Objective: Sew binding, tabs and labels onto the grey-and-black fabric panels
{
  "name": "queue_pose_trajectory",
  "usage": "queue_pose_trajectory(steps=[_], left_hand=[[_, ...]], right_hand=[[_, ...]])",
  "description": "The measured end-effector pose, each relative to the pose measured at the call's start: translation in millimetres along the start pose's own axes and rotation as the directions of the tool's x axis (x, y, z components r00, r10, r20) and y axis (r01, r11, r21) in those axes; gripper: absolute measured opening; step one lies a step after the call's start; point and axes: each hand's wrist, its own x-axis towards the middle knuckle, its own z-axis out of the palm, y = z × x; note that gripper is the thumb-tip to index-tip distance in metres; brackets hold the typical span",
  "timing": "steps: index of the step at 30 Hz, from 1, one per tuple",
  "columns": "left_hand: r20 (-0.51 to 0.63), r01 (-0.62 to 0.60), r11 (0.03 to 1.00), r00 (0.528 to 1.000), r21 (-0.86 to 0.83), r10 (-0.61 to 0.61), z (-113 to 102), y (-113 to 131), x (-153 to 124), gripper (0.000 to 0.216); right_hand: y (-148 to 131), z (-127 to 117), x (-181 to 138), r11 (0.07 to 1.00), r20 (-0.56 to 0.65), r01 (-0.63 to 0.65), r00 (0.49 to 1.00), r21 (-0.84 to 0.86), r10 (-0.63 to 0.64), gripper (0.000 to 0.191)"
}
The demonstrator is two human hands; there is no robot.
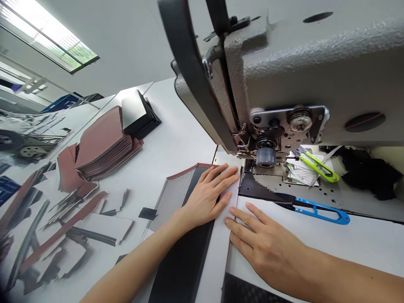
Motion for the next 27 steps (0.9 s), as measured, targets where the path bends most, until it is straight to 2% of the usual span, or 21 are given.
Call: queue_pose_trajectory(steps=[7,17,27], left_hand=[[-0.031,-0.004,1.0,1.0,0.016,0.004,1,1,1,0.041],[-0.055,-0.053,0.998,0.997,0.036,0.055,8,-5,37,0.043],[-0.02,-0.076,0.997,0.997,-0.03,0.075,3,-9,41,0.039]], right_hand=[[2,0,-4,0.999,0.044,0.022,0.999,-0.039,-0.02,0.039],[24,-13,-4,0.996,-0.01,-0.047,0.999,-0.074,0.047,0.043],[21,-12,-1,0.994,-0.035,-0.103,0.994,-0.022,0.102,0.043]])
